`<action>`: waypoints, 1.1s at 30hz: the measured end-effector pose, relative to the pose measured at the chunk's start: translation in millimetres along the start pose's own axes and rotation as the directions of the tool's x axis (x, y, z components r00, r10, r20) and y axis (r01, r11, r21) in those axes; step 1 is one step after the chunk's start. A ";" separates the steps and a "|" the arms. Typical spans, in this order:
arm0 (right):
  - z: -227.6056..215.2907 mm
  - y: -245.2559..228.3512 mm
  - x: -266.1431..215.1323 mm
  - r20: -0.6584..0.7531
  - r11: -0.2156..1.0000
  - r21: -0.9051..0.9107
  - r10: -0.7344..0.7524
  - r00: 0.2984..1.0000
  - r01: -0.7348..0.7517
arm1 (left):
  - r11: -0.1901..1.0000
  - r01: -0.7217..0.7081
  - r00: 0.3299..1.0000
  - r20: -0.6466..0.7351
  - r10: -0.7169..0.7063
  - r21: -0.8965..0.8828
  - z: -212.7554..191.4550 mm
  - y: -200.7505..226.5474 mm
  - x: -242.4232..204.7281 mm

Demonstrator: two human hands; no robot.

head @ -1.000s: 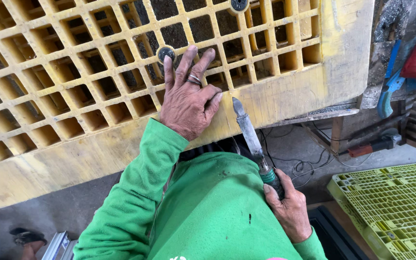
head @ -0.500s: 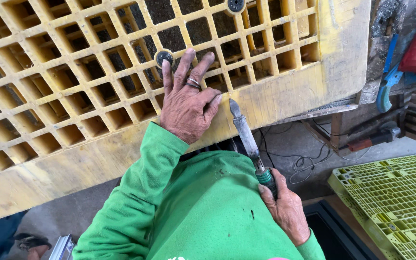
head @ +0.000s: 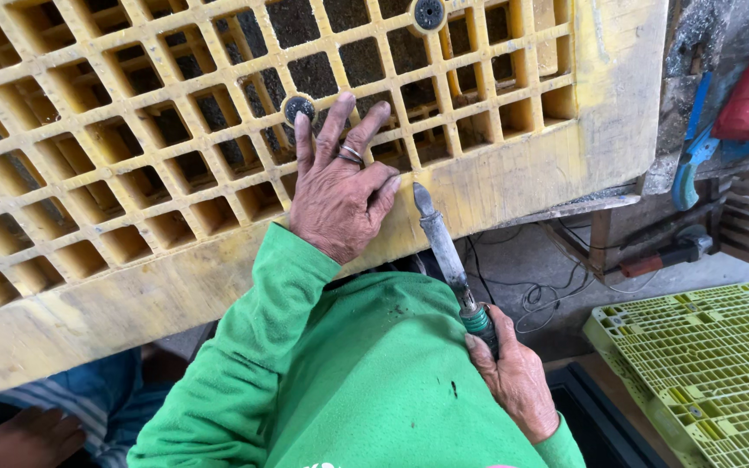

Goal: The person uses a soldering iron to melt and smooth the edges of a yellow plastic grid panel. The person holds the panel with one hand and moves the soldering iron along the grid's edge to fuse or clean the plastic surface.

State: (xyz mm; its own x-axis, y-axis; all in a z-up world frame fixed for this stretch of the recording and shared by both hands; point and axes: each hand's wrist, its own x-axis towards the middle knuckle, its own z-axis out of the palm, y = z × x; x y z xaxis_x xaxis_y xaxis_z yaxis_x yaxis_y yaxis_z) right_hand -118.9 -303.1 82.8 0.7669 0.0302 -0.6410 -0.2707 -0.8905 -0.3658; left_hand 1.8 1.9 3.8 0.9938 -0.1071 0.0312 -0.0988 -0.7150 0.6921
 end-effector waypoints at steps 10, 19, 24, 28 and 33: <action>-13.5 18.4 15.6 0.071 1.000 0.010 -0.030 0.997 0.029 | 1.000 -0.006 1.000 -0.024 0.006 0.031 1.7 1.4 -0.7; -14.5 43.0 6.3 -0.102 0.975 0.155 -0.144 0.984 0.158 | 0.998 -0.022 0.998 -0.049 0.025 0.063 1.6 3.7 -3.1; -17.2 39.5 5.2 -0.058 0.994 0.109 -0.010 0.998 0.016 | 0.998 -0.022 0.999 -0.033 0.024 0.053 3.8 2.5 -2.5; -17.3 29.7 8.3 -0.080 0.992 0.102 -0.072 0.994 0.080 | 0.998 -0.022 0.999 -0.048 0.024 0.052 3.0 1.3 -1.3; -15.8 27.0 4.2 -0.021 0.997 -0.067 -0.048 0.999 0.046 | 0.998 -0.021 0.999 -0.040 0.023 0.054 3.5 1.6 -2.0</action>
State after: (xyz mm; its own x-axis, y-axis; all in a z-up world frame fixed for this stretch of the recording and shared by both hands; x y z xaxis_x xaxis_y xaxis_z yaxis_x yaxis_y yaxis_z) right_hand -113.8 -334.2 80.9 0.7911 0.0633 -0.6084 -0.1954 -0.9163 -0.3495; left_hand -0.6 -1.4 2.3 0.9925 -0.0960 0.0761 -0.1223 -0.7490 0.6511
